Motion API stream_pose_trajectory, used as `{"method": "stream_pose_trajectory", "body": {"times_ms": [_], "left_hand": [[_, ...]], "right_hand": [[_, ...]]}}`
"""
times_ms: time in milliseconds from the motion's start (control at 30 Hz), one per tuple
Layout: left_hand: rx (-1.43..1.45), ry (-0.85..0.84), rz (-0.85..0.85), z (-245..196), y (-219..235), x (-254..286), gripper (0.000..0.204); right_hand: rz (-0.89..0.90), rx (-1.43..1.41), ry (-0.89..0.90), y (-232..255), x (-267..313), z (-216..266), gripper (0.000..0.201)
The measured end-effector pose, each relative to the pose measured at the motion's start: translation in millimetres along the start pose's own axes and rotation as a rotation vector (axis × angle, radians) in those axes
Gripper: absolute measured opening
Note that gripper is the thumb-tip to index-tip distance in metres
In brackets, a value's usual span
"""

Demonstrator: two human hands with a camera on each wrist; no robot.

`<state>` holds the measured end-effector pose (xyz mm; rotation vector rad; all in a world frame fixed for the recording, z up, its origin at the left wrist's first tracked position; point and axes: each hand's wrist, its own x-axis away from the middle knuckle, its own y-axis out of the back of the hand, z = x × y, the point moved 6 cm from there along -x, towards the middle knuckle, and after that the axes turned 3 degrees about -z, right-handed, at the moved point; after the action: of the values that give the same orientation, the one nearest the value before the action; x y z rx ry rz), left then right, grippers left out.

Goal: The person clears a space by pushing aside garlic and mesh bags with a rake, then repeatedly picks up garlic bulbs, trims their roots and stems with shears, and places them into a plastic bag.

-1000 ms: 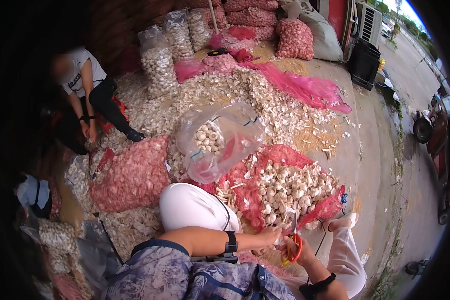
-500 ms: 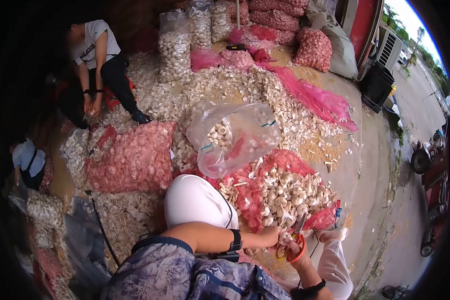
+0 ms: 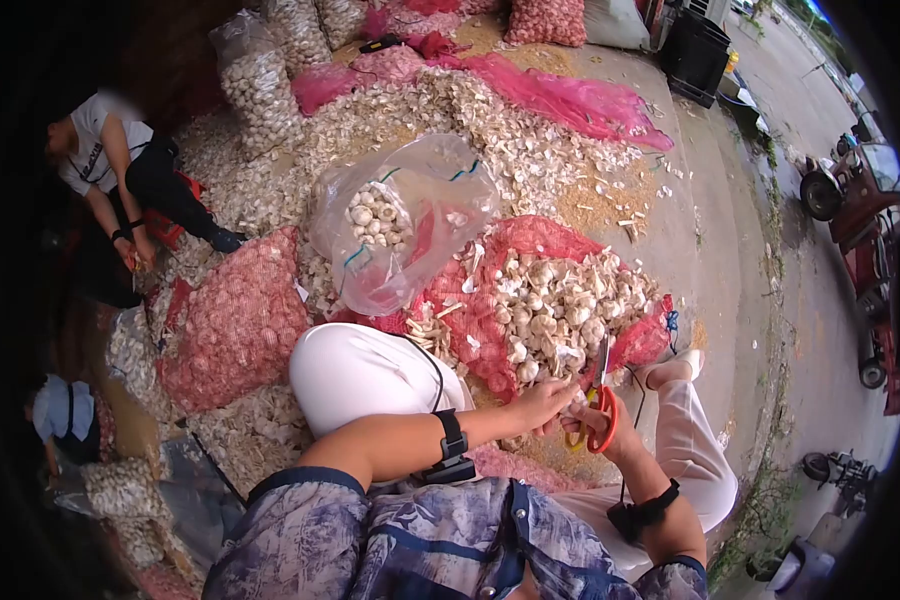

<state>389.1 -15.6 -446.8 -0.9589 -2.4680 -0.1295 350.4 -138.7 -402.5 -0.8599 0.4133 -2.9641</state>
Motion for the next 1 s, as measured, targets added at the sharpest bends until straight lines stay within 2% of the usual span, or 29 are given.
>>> {"method": "stream_pose_trajectory", "body": {"times_ms": [100, 167, 233, 300, 433, 467, 500, 533, 567, 633, 667, 700, 767, 800, 867, 1000], "left_hand": [[-0.069, -0.129, -0.077, 6.7, 7.5, -11.3, 0.053], [-0.076, -0.060, -0.073, -16.7, 10.0, 2.8, 0.050], [0.039, -0.021, -0.037, -14.7, 8.0, 5.1, 0.047], [0.222, 0.075, -0.106, -3.0, 9.6, 2.1, 0.043], [0.116, 0.087, -0.073, -1.7, 13.9, -4.7, 0.036], [0.067, 0.080, -0.149, -3.2, 18.6, -5.1, 0.034], [0.018, 0.071, -0.225, -4.3, 24.3, -5.2, 0.033], [-0.142, -0.139, -0.299, -11.6, 31.5, -10.6, 0.035], [-0.145, -0.134, -0.296, -7.5, 30.3, -10.4, 0.035], [-0.035, -0.110, -0.225, -37.5, 16.2, 0.7, 0.040], [-0.132, -0.152, -0.020, -22.9, 12.5, -10.8, 0.046], [-0.134, -0.149, -0.019, -25.6, 15.2, -12.8, 0.046], [-0.143, 0.128, 0.223, -12.7, 6.0, -11.0, 0.047], [-0.143, 0.129, 0.223, -9.8, 3.5, -10.5, 0.047], [0.198, 0.115, 0.130, -5.3, 2.0, -11.9, 0.047], [0.276, 0.093, 0.005, -9.0, 12.5, -11.6, 0.043]], "right_hand": [[-0.020, -0.106, -0.049, 3.9, -1.0, -5.1, 0.030], [-0.043, -0.101, -0.059, 5.6, -1.8, -8.6, 0.032], [-0.054, -0.058, -0.037, 4.5, 3.1, 3.5, 0.033], [-0.048, -0.123, -0.004, 7.0, 3.5, 5.9, 0.031], [-0.046, -0.156, 0.002, 8.7, 2.8, 5.5, 0.029], [-0.047, -0.186, 0.012, 9.4, 1.4, 5.0, 0.026], [-0.051, -0.195, 0.012, 9.7, -0.4, 3.1, 0.026], [-0.072, -0.129, 0.002, 11.6, -1.1, 0.4, 0.026], [-0.093, -0.060, -0.008, 14.0, -1.5, -1.9, 0.026], [-0.097, -0.030, 0.016, 15.7, -2.3, -5.5, 0.024], [-0.100, 0.005, 0.040, 16.0, -2.3, -6.0, 0.023], [-0.101, 0.001, 0.039, 15.6, -1.5, -5.1, 0.023], [-0.111, 0.013, 0.007, 13.4, 0.4, -2.0, 0.020], [-0.111, 0.013, 0.006, 14.4, 1.8, 1.0, 0.020], [-0.089, 0.102, 0.005, 15.9, 2.4, 6.0, 0.021], [-0.195, 0.077, -0.051, 21.5, -1.3, 0.8, 0.022]]}}
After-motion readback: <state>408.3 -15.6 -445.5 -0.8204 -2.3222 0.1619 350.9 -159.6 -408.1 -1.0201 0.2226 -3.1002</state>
